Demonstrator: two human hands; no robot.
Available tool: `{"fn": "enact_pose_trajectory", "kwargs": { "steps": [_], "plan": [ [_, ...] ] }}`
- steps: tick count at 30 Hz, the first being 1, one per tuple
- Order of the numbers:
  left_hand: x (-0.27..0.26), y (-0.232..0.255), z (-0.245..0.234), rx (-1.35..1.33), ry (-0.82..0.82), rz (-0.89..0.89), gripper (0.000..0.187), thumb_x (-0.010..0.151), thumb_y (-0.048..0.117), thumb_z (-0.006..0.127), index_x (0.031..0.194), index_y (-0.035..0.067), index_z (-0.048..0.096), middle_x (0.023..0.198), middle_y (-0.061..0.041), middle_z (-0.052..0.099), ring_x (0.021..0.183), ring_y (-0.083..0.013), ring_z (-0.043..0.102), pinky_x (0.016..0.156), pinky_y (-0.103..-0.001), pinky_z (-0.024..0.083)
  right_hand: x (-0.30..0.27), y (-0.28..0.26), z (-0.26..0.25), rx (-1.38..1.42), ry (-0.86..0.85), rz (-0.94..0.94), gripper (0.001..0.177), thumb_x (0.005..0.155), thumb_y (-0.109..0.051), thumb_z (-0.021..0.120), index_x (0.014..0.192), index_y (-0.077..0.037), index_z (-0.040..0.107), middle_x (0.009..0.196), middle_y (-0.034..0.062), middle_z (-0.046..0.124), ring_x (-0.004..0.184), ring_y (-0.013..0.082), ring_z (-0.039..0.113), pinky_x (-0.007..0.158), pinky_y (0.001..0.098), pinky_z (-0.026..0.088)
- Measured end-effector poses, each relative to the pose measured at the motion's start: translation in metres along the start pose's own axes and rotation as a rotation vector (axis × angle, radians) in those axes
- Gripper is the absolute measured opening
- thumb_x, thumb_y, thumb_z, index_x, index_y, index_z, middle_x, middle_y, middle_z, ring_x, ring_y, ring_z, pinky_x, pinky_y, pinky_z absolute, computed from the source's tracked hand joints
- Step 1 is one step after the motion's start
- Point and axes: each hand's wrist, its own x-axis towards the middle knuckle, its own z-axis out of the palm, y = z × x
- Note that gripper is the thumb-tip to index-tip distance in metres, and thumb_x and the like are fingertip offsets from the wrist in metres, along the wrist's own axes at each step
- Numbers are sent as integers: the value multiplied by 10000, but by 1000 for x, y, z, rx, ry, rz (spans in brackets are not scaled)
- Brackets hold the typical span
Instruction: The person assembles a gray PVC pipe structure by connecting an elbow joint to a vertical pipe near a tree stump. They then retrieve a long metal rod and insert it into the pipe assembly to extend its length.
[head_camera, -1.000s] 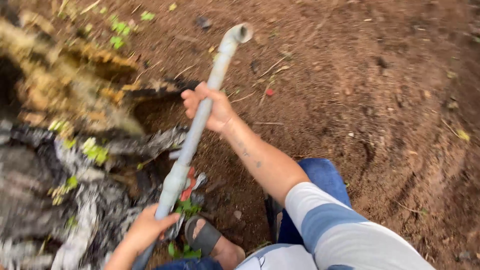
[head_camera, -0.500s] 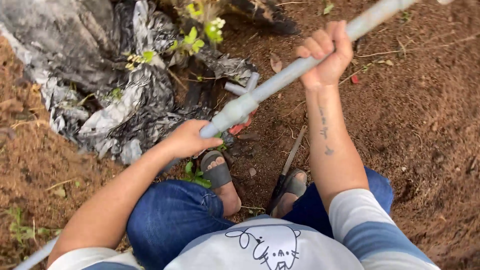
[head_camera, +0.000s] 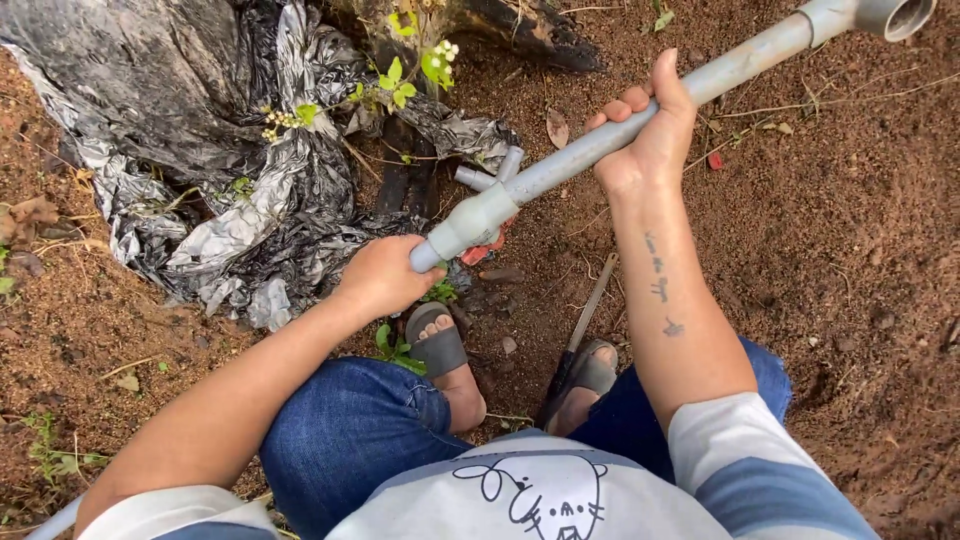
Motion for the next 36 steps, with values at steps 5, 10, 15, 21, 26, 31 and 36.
{"fn": "enact_pose_trajectory", "kwargs": {
  "steps": [5,10,15,21,26,31,36],
  "plan": [
    [-1,2,-2,-64,-66,-17,271,1002,304,730,1259,223,713,1105,9,737,945,-183,710,850,-372,626,6,4,-9,45,-95,-37,285,896,-302,818,758,-170,606,522,-54,563,452,112,557,491,316,528],
    [0,-1,-5,-95,-86,-19,243,988,259,747,1225,209,734,1097,-3,752,946,-203,706,864,-377,591,19,9,-21,122,-248,-39,306,927,-271,793,703,-182,606,503,-70,527,440,94,540,489,309,538],
    [-2,-9,-4,-88,-56,27,186,947,268,783,1116,199,748,1048,-5,781,932,-215,717,831,-378,564,30,14,-40,268,-633,-21,209,1028,-253,724,829,-193,748,599,-87,599,548,84,608,597,324,597],
    [-3,-9,-5,-93,-47,53,187,930,263,802,1100,193,770,1041,-4,792,926,-206,719,835,-376,573,35,12,-42,332,-950,-27,231,1057,-251,665,828,-231,642,629,-120,579,572,43,559,608,239,531],
    [-6,-5,-11,-14,0,66,225,957,337,762,1139,206,749,1036,-15,784,882,-221,705,778,-372,529,30,2,-34,142,-709,-115,231,1023,-333,679,861,-170,687,691,-29,669,634,123,678,663,338,647],
    [-16,4,-15,-23,-10,21,159,999,316,724,1131,231,746,992,16,766,824,-169,692,785,-354,593,15,-107,-27,4,-119,-264,1007,767,-684,406,1531,-29,448,1309,185,489,1117,286,540,1007,440,511],
    [-8,5,-6,18,-45,4,257,992,300,723,1242,240,727,1089,3,775,881,-177,729,794,-356,625,77,-237,-53,-1111,2,-539,887,821,-847,660,1471,-273,478,1230,-53,669,1003,62,718,610,154,560]
  ]
}}
